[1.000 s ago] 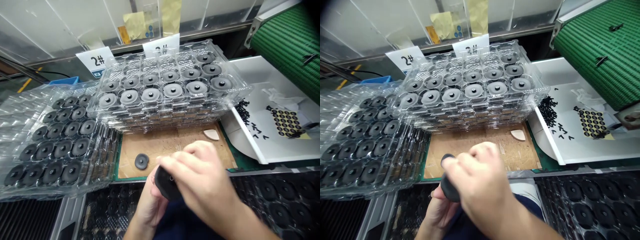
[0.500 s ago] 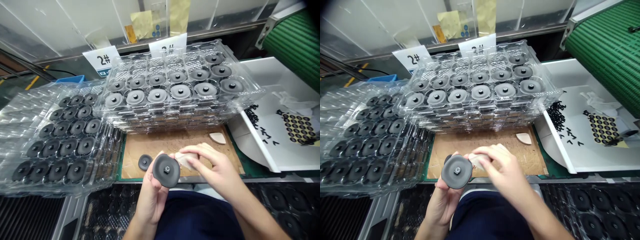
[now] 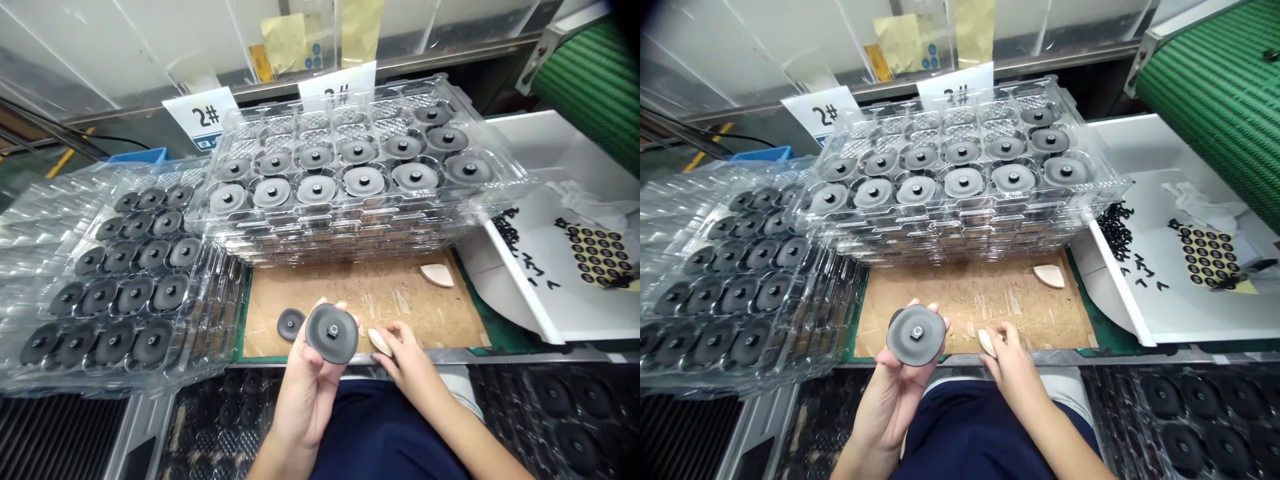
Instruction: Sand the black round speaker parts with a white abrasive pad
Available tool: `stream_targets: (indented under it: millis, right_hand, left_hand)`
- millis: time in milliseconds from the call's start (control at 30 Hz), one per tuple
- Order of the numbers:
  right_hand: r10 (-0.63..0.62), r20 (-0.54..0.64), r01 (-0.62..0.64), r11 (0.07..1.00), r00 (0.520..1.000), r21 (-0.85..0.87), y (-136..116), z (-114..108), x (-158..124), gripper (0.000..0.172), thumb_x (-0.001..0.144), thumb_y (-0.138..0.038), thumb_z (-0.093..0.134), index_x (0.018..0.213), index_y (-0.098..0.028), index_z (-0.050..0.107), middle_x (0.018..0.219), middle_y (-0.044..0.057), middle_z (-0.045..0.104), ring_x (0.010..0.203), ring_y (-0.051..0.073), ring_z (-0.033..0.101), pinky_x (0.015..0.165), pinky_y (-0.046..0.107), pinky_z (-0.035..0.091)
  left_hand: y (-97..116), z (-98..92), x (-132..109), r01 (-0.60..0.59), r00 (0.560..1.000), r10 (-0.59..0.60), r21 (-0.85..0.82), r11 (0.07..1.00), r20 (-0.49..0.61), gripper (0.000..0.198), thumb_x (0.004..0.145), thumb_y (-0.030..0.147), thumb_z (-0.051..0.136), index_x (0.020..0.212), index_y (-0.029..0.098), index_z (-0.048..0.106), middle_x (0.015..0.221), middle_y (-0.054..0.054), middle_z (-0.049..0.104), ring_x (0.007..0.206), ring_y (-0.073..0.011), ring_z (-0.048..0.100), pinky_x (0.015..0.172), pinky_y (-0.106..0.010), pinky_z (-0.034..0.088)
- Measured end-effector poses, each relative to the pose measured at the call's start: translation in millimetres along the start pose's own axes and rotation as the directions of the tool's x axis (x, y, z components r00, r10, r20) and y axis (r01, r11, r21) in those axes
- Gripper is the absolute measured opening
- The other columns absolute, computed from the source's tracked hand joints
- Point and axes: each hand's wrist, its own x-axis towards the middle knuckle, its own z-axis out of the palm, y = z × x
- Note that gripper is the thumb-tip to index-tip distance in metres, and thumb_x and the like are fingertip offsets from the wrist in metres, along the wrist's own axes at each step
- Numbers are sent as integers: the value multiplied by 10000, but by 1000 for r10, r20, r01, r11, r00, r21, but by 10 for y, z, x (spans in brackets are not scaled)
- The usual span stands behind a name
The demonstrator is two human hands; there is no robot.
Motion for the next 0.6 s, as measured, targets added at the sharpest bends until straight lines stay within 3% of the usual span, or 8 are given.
stream_targets:
  millis: [133, 267, 300, 333, 400, 500, 533, 600]
  right_hand:
    - [-35, -19, 35, 999, 999, 37, -146, -230, 156, 232, 873, -269, 491, 994, -165, 659, 874, 81, 659, 798, 217, 654, 724, 359, 539]
    - [-106, -148, 124, 985, 983, 116, -765, -622, 216, 245, 914, -288, 467, 1124, -221, 576, 1110, 52, 653, 1003, 182, 608, 794, 294, 498]
    - [-212, -194, 243, 958, 958, 151, -949, -706, 203, 233, 913, -255, 468, 1112, -216, 583, 1087, 54, 663, 988, 186, 606, 802, 305, 479]
    - [-343, -189, 372, 916, 920, 150, -1116, -777, 187, 227, 914, -219, 454, 1091, -205, 594, 1038, 54, 680, 931, 184, 613, 798, 318, 461]
    - [-492, -104, 503, 845, 864, 180, -1359, -871, 161, 221, 898, -155, 443, 1046, -173, 607, 928, 48, 695, 798, 168, 606, 725, 305, 438]
    - [-510, 157, 475, 854, 846, 213, -1474, -910, 167, 209, 878, -97, 451, 968, -182, 619, 883, 9, 690, 745, 140, 590, 683, 277, 398]
    - [-497, 164, 465, 863, 852, 197, -1471, -902, 174, 205, 880, -97, 449, 957, -180, 620, 895, 9, 689, 758, 142, 591, 696, 282, 387]
    - [-496, 10, 490, 860, 868, 142, -1447, -878, 176, 211, 889, -115, 426, 981, -144, 613, 900, 44, 685, 768, 165, 584, 710, 308, 371]
  left_hand:
    - [-30, 8, -10, 4, 1000, -4, 21, 1000, -16, 513, 619, 392, 760, 1103, 263, 646, 1127, -50, 681, 1022, -234, 638, 924, -317, 484]
    - [-84, 29, -54, -15, 1000, 16, 76, 997, -10, 532, 640, 409, 747, 1135, 260, 624, 1126, -60, 674, 1094, -249, 593, 974, -348, 447]
    - [-97, 30, -66, -10, 1000, 10, 85, 996, -3, 528, 657, 412, 736, 1148, 261, 615, 1118, -61, 675, 1110, -254, 581, 992, -363, 431]
    - [-105, 27, -78, 8, 1000, -9, 93, 996, 8, 525, 675, 416, 722, 1163, 261, 604, 1114, -64, 674, 1123, -259, 571, 1006, -378, 417]
    - [-110, 17, -94, 55, 998, -58, 116, 992, 27, 558, 675, 422, 723, 1190, 261, 583, 1140, -77, 661, 1144, -273, 552, 1010, -389, 411]
    - [-109, 16, -104, 68, 997, -71, 155, 986, 18, 617, 586, 427, 782, 1153, 257, 607, 1179, -80, 643, 1133, -291, 556, 972, -367, 448]
    - [-111, 25, -107, 65, 997, -69, 168, 984, 16, 596, 570, 422, 793, 1115, 243, 630, 1167, -81, 649, 1123, -295, 561, 963, -362, 455]
    - [-118, 55, -115, 89, 995, -96, 173, 981, 28, 536, 581, 428, 786, 1055, 213, 660, 1129, -88, 664, 1114, -301, 565, 968, -370, 450]
